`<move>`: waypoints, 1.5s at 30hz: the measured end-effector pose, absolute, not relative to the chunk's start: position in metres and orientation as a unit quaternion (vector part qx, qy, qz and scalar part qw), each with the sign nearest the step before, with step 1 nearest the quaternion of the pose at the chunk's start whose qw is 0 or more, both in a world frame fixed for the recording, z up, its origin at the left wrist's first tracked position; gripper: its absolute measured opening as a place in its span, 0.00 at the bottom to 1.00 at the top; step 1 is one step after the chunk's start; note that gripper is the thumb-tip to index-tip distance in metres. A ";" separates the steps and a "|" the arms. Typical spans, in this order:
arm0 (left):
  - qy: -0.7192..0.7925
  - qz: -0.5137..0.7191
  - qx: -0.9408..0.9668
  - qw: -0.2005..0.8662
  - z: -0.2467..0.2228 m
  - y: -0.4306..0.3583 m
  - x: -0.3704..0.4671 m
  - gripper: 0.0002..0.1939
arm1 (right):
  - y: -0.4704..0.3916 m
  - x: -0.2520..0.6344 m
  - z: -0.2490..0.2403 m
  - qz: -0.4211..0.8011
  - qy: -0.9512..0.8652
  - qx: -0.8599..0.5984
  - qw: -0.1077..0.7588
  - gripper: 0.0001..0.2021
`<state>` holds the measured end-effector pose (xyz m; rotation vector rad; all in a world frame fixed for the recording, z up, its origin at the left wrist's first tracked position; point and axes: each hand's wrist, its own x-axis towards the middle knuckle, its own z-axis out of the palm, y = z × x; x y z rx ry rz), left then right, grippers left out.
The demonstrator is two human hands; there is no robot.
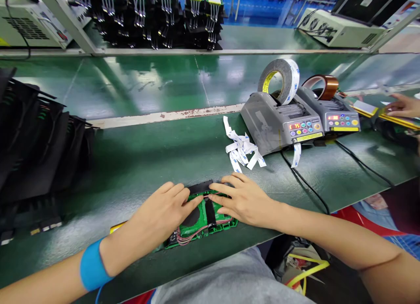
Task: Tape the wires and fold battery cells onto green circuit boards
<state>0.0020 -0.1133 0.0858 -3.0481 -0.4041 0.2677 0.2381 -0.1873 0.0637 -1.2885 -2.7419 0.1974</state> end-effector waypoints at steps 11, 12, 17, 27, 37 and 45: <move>-0.153 0.107 -0.982 0.041 0.086 -0.123 0.004 0.26 | -0.183 0.237 0.063 0.118 -0.888 -0.436 0.085 0.15; -0.159 0.106 -0.981 0.033 0.085 -0.124 0.004 0.26 | -0.184 0.237 0.062 0.123 -0.882 -0.445 0.092 0.14; -0.209 0.062 -0.976 -0.021 0.083 -0.131 -0.006 0.28 | -0.190 0.234 0.058 0.116 -0.863 -0.478 0.118 0.14; -0.290 -0.063 -0.934 -0.198 0.073 -0.147 -0.023 0.28 | -0.181 0.218 0.071 0.006 -0.906 -0.415 0.079 0.09; -0.355 -0.098 -0.913 -0.177 0.079 -0.147 -0.048 0.29 | -0.184 0.221 0.061 -0.005 -0.897 -0.409 0.168 0.11; -0.444 0.016 -0.874 -0.199 0.069 -0.154 -0.110 0.48 | -0.182 0.222 0.057 0.046 -0.891 -0.406 0.197 0.10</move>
